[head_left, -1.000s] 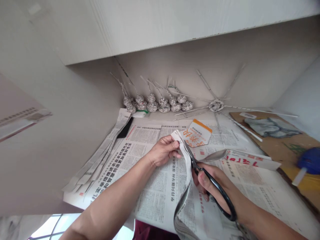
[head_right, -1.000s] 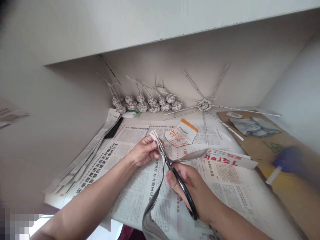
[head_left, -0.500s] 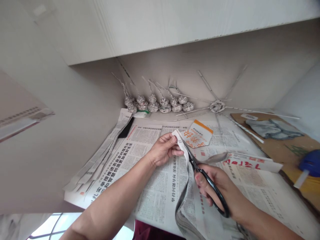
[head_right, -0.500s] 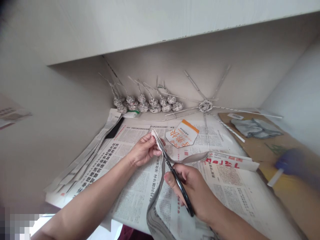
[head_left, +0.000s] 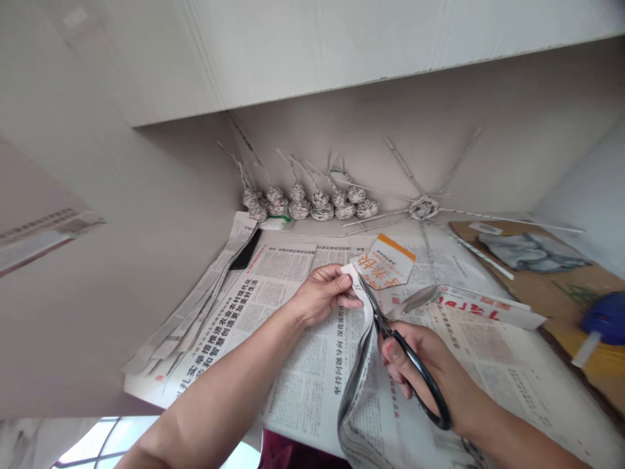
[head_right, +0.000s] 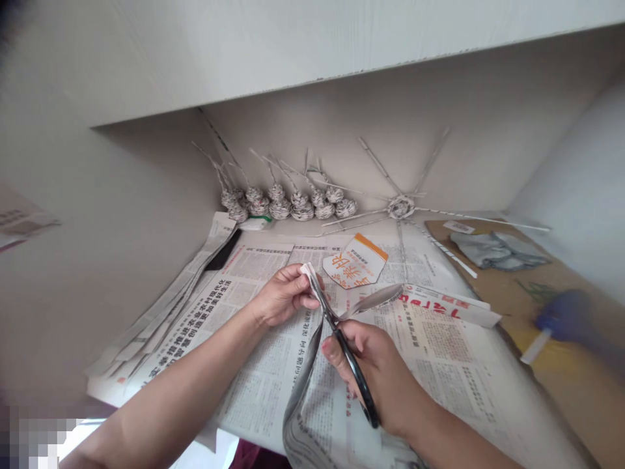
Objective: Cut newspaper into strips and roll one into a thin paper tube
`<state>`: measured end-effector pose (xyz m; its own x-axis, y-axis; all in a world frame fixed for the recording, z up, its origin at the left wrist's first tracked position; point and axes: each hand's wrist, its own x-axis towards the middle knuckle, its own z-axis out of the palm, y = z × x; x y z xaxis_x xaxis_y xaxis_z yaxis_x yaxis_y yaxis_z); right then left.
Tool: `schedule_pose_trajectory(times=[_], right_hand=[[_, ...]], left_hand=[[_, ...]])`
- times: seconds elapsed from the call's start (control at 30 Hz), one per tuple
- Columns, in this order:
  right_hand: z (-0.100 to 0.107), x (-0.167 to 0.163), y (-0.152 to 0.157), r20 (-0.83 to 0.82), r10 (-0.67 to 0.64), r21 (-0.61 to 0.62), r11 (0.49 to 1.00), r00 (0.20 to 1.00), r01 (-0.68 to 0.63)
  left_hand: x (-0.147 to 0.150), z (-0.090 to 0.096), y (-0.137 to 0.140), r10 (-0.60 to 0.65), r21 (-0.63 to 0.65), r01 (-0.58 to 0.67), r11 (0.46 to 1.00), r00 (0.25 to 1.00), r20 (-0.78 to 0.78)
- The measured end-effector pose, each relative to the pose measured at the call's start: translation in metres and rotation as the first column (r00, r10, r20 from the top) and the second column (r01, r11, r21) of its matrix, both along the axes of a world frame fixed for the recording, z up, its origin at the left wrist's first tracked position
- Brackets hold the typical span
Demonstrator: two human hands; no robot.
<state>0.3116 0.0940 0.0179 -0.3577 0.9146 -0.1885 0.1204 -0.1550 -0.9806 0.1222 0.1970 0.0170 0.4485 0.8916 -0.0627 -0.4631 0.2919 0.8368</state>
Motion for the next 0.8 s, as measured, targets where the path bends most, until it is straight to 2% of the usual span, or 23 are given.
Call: schedule_pose_trajectory(times=[0.23,0.33,0.53,0.8], right_hand=[[0.004,-0.003,0.001,0.020,-0.028,-0.047,0.998,0.999,0.029],[0.004,0.000,0.000,-0.007,0.002,-0.037,0.999,1.000,-0.002],[0.010,0.003,0.000,0.017,0.033,0.054,0.998,0.999,-0.034],[0.002,0.000,0.001,-0.055,-0.006,0.017,1.000,0.998,0.007]], left_hand=[[-0.003,-0.003,0.002,-0.027,0.016,0.026,1.000,0.999,0.048],[-0.001,-0.001,0.001,-0.033,0.015,0.033,0.999,0.999,0.012],[0.005,-0.001,-0.004,-0.119,0.048,0.124,0.991,0.989,-0.084],[0.005,-0.002,-0.003,-0.108,0.024,0.111,0.994,0.990,-0.087]])
